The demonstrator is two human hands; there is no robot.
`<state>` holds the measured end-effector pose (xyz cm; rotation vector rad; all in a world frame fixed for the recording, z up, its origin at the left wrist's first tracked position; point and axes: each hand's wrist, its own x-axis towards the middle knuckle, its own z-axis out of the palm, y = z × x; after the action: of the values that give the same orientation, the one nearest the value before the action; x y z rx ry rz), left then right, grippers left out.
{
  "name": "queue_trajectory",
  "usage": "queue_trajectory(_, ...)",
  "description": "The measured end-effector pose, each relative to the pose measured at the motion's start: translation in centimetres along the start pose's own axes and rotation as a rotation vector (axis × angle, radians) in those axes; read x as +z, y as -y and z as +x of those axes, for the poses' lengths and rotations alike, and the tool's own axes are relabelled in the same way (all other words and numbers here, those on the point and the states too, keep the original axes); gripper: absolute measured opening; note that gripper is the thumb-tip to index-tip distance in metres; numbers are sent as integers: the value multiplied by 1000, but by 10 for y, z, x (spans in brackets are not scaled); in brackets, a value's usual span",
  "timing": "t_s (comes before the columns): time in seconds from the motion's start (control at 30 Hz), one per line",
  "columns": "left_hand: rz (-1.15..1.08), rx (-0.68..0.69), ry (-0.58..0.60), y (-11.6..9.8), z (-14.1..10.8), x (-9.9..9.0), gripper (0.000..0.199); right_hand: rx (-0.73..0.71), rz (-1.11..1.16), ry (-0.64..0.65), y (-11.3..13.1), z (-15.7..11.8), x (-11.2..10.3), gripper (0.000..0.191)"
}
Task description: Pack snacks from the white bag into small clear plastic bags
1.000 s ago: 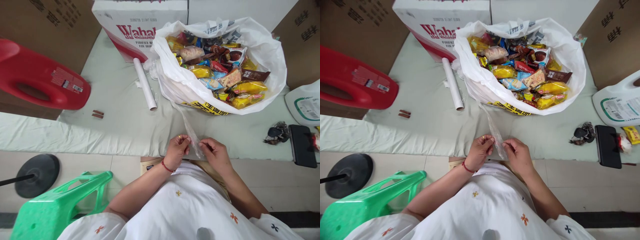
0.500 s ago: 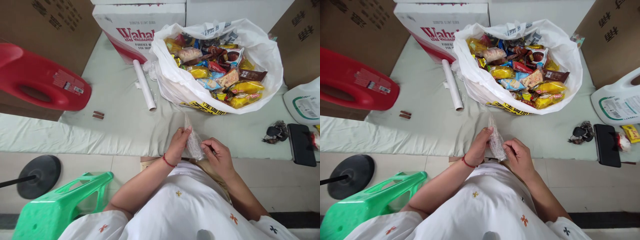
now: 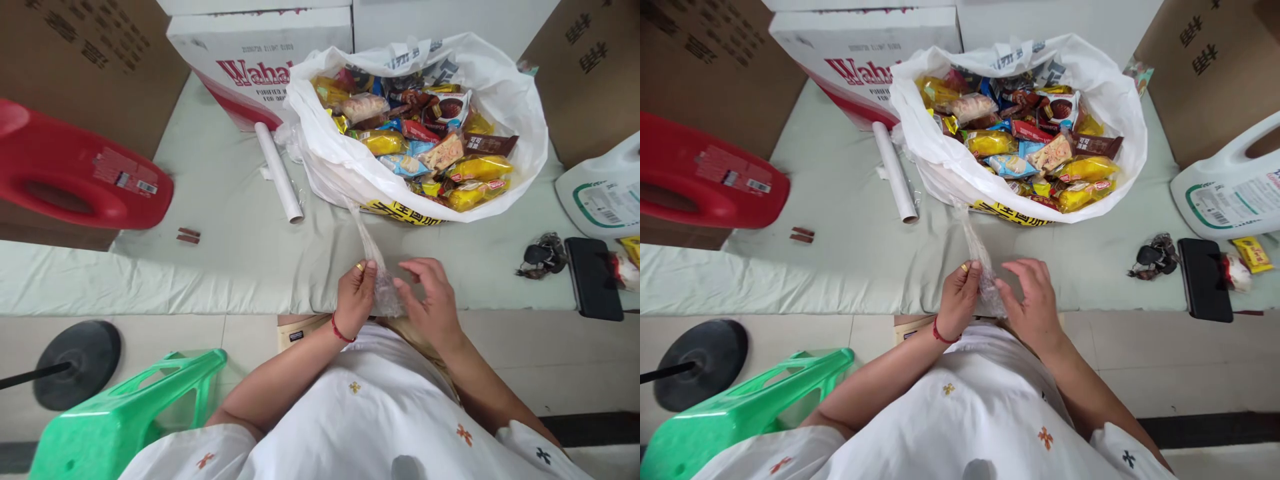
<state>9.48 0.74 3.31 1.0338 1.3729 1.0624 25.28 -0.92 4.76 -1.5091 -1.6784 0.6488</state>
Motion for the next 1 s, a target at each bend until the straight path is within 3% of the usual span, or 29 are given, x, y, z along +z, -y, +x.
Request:
queue_trajectory(0.13, 14, 30, 11, -3, -5, 1, 58, 52, 124, 94, 4, 16, 21, 20)
queue_trajectory(0.33, 15, 25, -181, 13, 2, -10, 56, 392, 392, 15, -13, 16, 28, 34)
queue_trajectory(0.43, 68, 57, -228, 13, 6, -14, 54, 472, 467, 0, -20, 14, 25, 40)
queue_trajectory(0.6, 158, 112, -136, 11, -2, -9, 53, 388, 521, 90, -12, 22, 32, 58)
queue_trajectory(0.7, 147, 112, -66, 16, -11, -4, 56, 374, 517, 143, -5, 33, 39, 40)
queue_trajectory(0.83, 89, 17, 85, 21, -21, -4, 56, 290, 377, 76, 1, 42, 43, 34)
queue_trajectory(0.9, 35, -2, 36, 18, -20, -7, 53, 220, 269, 54, 5, 41, 42, 31)
queue_trajectory(1.0, -32, 31, -152, 10, -6, -11, 51, 130, 163, 54, 9, 35, 41, 29)
